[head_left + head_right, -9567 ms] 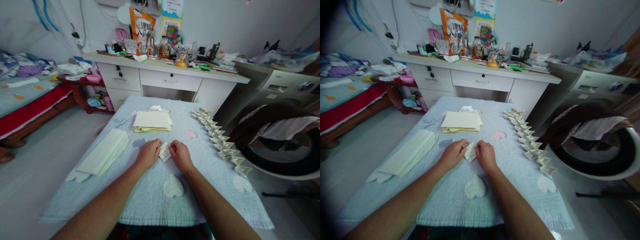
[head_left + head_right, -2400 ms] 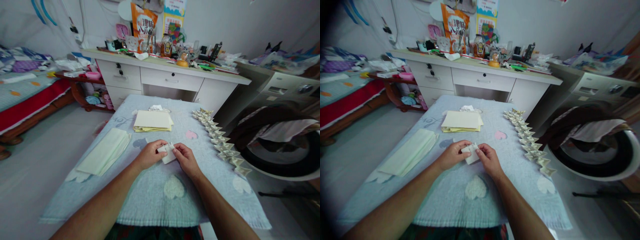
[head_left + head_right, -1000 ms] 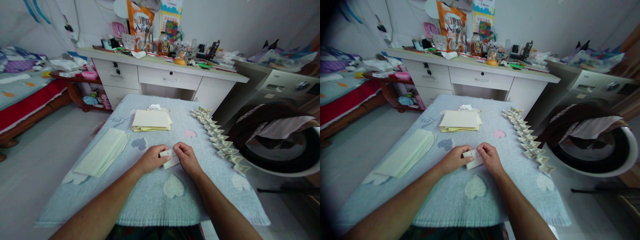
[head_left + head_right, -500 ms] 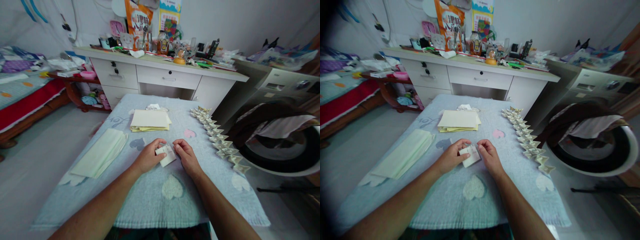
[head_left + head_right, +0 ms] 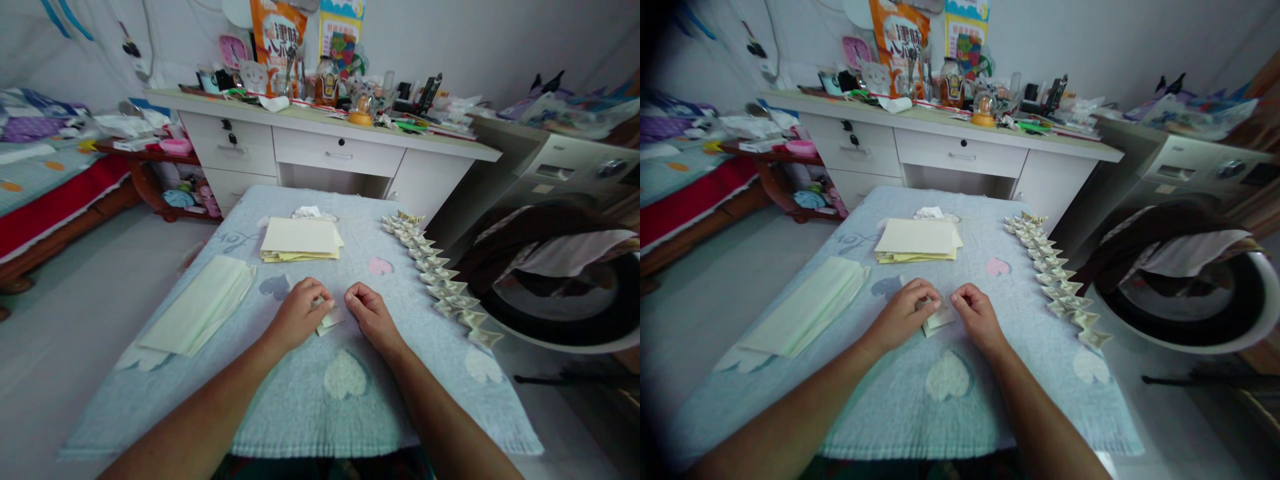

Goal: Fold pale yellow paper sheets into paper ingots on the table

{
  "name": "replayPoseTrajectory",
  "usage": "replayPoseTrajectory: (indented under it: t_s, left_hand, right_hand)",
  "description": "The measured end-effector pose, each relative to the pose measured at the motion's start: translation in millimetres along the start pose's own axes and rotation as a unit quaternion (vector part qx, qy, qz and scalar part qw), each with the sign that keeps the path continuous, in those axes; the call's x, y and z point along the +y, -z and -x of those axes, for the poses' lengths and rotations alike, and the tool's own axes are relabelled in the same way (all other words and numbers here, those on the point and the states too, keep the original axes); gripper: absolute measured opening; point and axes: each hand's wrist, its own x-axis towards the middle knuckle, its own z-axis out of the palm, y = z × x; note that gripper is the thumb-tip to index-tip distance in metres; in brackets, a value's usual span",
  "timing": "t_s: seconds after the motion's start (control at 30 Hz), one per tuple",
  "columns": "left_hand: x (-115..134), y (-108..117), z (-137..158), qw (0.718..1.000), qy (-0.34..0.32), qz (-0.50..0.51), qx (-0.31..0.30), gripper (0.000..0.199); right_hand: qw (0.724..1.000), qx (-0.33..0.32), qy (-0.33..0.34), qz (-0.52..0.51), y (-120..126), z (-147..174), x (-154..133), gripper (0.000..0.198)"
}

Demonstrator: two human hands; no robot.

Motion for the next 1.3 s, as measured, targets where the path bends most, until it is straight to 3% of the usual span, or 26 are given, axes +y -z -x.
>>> replayPoseTrajectory:
  t_s: [0.13,0.3,0.53,0.9,1.1,1.3]
  left_hand:
    - [4,2,0,0.994,0.033,0.098,-0.028,0.031]
    - [2,1,0,0.988,0.051,0.134,-0.056,0.033]
    - [-2,-1,-3,0.966,0.105,0.215,-0.094,0.033]
    - [-7,-5,-2,0.955,0.102,0.260,-0.098,0.028]
    - [-3,-2,-2,0.975,0.054,0.211,-0.052,0.011]
    - [4,4,0,0.995,-0.088,0.039,0.006,0.014]
  right_hand:
    - [0.997,-0.012,0.042,0.060,-2,1,0,0.025]
    - [0.988,-0.017,0.095,0.122,-4,1,2,0.022]
    - [0.985,-0.020,0.101,0.135,-3,1,3,0.021]
    - [0.984,-0.035,0.109,0.139,-4,2,2,0.021]
    - [0.984,-0.050,0.110,0.134,-2,0,3,0.026]
    - [0.982,-0.075,0.113,0.135,1,-1,3,0.034]
